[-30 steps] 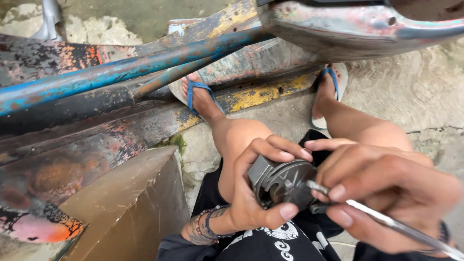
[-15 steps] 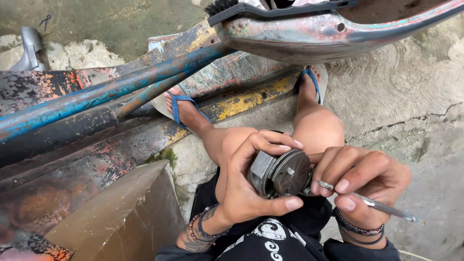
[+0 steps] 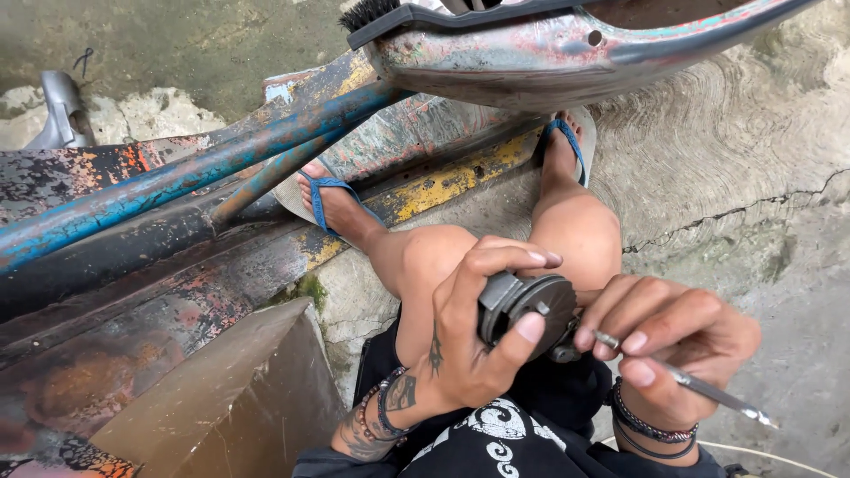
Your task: The person sits on the ground and uses a screwdriver to manipulate a small, dark mechanical component held in their hands. They repeatedly insert the tool into the object, turning and adjusting internal parts while holding the device steady.
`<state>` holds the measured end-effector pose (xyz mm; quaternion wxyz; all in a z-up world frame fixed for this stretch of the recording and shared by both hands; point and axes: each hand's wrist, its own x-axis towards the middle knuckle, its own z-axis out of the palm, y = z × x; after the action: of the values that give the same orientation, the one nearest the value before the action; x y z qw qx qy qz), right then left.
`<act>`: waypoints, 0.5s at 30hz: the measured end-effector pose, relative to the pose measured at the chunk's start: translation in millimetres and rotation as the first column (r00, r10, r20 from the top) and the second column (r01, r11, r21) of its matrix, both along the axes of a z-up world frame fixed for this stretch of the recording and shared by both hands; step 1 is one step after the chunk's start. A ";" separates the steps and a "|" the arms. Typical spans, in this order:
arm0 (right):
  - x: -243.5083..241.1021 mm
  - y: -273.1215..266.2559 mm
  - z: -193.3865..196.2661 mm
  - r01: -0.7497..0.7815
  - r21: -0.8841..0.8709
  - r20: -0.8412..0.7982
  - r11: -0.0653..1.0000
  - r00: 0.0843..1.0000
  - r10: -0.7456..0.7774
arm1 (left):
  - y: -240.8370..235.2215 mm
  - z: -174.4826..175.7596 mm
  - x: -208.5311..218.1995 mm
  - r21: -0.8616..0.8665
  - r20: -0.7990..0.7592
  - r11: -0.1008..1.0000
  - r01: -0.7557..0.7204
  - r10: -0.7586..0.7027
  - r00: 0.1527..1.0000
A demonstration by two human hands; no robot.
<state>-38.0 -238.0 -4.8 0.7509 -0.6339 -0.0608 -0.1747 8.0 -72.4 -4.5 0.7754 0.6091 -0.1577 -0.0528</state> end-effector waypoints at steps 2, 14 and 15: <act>-3.3 4.8 5.7 -0.024 -0.044 0.037 0.999 0.999 0.026 | 0.3 -4.4 -5.0 -0.020 0.033 0.999 -0.042 0.043 0.999; -18.4 44.3 22.5 -0.048 -0.187 -0.086 0.981 0.996 0.033 | 9.3 -12.4 -30.4 -0.200 -0.129 0.911 -0.360 0.340 0.932; -17.7 43.8 21.3 -0.032 -0.203 -0.088 0.979 0.996 0.015 | 8.0 -11.1 -30.3 -0.207 -0.102 0.924 -0.322 0.307 0.946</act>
<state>-55.7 -194.2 16.5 0.6859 -0.7137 -0.0537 -0.1313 -22.4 -64.5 -15.6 0.8415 0.5345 -0.0366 0.0695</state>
